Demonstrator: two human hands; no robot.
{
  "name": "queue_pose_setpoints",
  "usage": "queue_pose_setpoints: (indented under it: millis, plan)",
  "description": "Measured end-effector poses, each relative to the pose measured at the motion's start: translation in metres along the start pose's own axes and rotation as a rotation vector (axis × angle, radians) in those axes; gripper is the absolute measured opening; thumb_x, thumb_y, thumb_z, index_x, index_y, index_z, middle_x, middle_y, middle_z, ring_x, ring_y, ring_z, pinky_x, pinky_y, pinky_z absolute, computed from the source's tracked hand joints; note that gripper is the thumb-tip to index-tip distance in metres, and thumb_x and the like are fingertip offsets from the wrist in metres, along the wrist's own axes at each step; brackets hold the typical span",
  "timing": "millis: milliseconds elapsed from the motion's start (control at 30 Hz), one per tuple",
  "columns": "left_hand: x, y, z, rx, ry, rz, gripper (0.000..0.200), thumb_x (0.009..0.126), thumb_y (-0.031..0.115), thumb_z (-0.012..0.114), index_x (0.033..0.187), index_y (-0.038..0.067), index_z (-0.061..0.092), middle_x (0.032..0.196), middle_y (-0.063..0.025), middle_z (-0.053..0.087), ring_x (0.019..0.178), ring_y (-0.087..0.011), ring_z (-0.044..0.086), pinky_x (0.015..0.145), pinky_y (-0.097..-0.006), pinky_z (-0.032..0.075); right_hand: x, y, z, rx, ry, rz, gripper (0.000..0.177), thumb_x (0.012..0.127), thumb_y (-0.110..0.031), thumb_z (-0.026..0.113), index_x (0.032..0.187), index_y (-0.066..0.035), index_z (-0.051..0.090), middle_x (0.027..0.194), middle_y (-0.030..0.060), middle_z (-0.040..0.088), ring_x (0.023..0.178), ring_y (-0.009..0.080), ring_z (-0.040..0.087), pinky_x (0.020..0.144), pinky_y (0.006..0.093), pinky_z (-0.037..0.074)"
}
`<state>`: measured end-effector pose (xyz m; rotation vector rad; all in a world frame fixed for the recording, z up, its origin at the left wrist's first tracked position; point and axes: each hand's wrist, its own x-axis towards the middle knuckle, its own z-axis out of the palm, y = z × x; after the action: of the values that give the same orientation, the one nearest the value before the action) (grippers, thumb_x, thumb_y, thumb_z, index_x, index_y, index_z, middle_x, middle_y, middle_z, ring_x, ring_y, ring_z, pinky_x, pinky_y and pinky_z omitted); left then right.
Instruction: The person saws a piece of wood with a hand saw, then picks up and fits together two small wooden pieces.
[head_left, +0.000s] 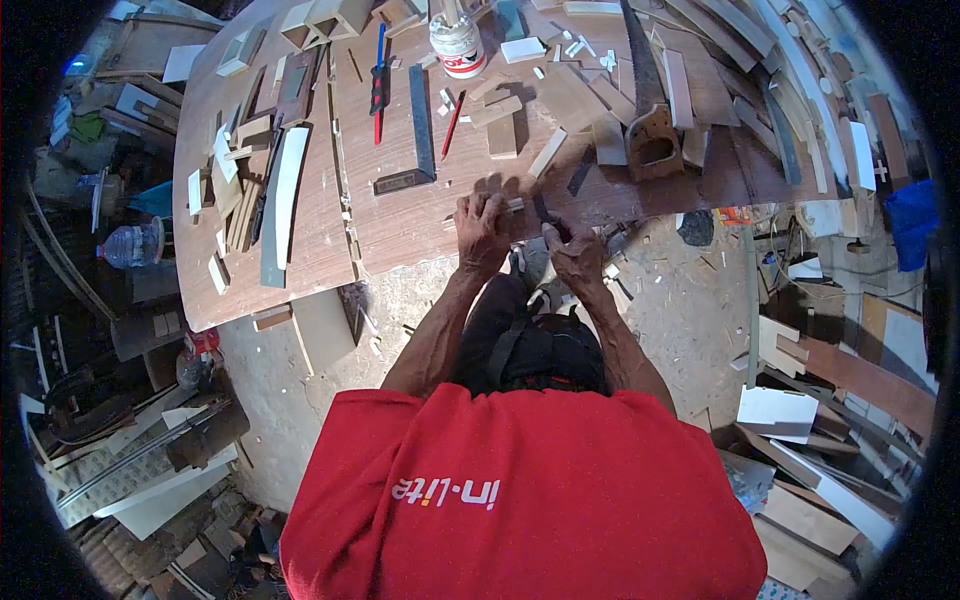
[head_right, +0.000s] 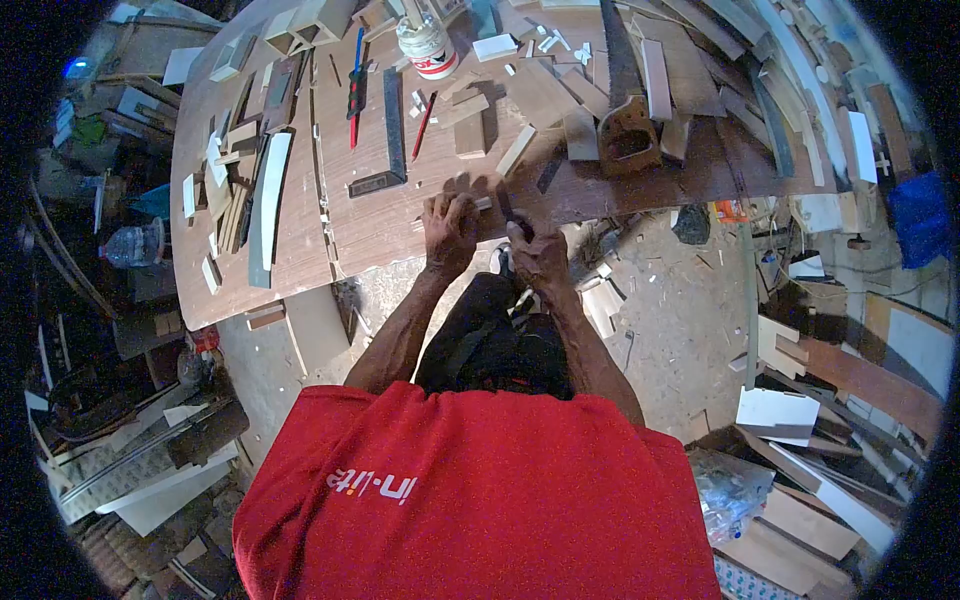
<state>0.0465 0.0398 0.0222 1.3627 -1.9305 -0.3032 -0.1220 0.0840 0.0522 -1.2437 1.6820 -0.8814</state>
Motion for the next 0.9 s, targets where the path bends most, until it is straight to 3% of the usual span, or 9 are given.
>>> queue_pose_setpoints:
  millis: [67, 167, 267, 400, 500, 567, 800, 900]
  plan:
    - [-0.002, -0.002, -0.001, 0.01, -0.072, -0.008, 0.023, 0.079, 0.007, 0.062, 0.101, 0.007, 0.059, 0.1, -0.0117, 0.054, 0.096, -0.0348, 0.048, 0.079, -0.0467, 0.039, 0.001, -0.002, 0.003, -0.049, 0.018, -0.066, 0.029, 0.089, -0.018, 0.059, 0.112, -0.001, 0.065, 0.092, 0.0166, 0.07, 0.082, 0.0269, 0.068, 0.074, 0.0371, 0.052]
    - [-0.006, -0.001, 0.002, 0.012, -0.033, -0.004, 0.022, 0.08, 0.006, 0.06, 0.101, 0.008, 0.059, 0.1, -0.0118, 0.054, 0.094, -0.0343, 0.049, 0.078, -0.0463, 0.039, 0.007, 0.003, 0.009, -0.223, 0.046, -0.224, 0.031, 0.089, -0.017, 0.057, 0.116, -0.004, 0.063, 0.095, 0.0193, 0.069, 0.087, 0.0344, 0.067, 0.076, 0.04, 0.052]
    - [-0.008, 0.001, 0.004, 0.03, -0.012, -0.018, 0.021, 0.08, 0.005, 0.059, 0.101, 0.008, 0.059, 0.099, -0.0115, 0.054, 0.092, -0.0337, 0.049, 0.077, -0.0455, 0.038, 0.005, 0.001, 0.015, -0.239, 0.081, -0.201, 0.032, 0.089, -0.015, 0.056, 0.119, -0.006, 0.062, 0.097, 0.0215, 0.067, 0.09, 0.0387, 0.065, 0.079, 0.042, 0.051]
    - [-0.008, 0.001, 0.004, 0.027, -0.036, -0.031, 0.021, 0.08, 0.006, 0.059, 0.101, 0.009, 0.059, 0.097, -0.0113, 0.052, 0.092, -0.0333, 0.048, 0.077, -0.045, 0.038, 0.004, 0.002, 0.018, -0.188, 0.087, -0.259, 0.033, 0.089, -0.014, 0.057, 0.12, -0.007, 0.061, 0.101, 0.0211, 0.067, 0.092, 0.0384, 0.065, 0.081, 0.0419, 0.05]
    - [-0.009, 0.002, 0.005, 0.047, -0.021, -0.04, 0.02, 0.079, 0.007, 0.06, 0.099, 0.009, 0.059, 0.096, -0.0113, 0.051, 0.092, -0.0334, 0.048, 0.077, -0.0451, 0.037, 0.004, 0.001, 0.018, -0.197, 0.021, -0.172, 0.034, 0.088, -0.011, 0.057, 0.122, -0.005, 0.06, 0.106, 0.0212, 0.065, 0.096, 0.038, 0.064, 0.084, 0.0419, 0.05]
    - [-0.009, 0.002, 0.005, 0.047, -0.022, -0.047, 0.018, 0.078, 0.008, 0.061, 0.096, 0.009, 0.058, 0.095, -0.0114, 0.05, 0.091, -0.0333, 0.047, 0.077, -0.0452, 0.037, 0.005, 0.007, 0.021, -0.189, 0.07, -0.333, 0.037, 0.086, -0.012, 0.056, 0.121, -0.003, 0.06, 0.104, 0.0218, 0.065, 0.096, 0.0395, 0.062, 0.083, 0.0436, 0.05]
    - [-0.01, 0.0, 0.007, 0.058, -0.022, -0.041, 0.015, 0.079, 0.009, 0.061, 0.093, 0.009, 0.058, 0.093, -0.0111, 0.049, 0.09, -0.0328, 0.047, 0.075, -0.0453, 0.037, 0.002, 0.007, 0.021, -0.278, 0.072, -0.363, 0.04, 0.082, -0.008, 0.057, 0.122, -0.003, 0.059, 0.107, 0.0218, 0.064, 0.094, 0.0393, 0.063, 0.081, 0.0448, 0.05]
    - [-0.008, 0.0, 0.008, 0.06, -0.024, -0.04, 0.014, 0.079, 0.009, 0.062, 0.093, 0.009, 0.059, 0.092, -0.0109, 0.049, 0.089, -0.0325, 0.047, 0.075, -0.0449, 0.036, 0.003, 0.006, 0.022, -0.379, 0.127, -0.503, 0.042, 0.079, -0.006, 0.057, 0.12, -0.001, 0.059, 0.104, 0.0213, 0.063, 0.09, 0.039, 0.063, 0.076, 0.0449, 0.051]
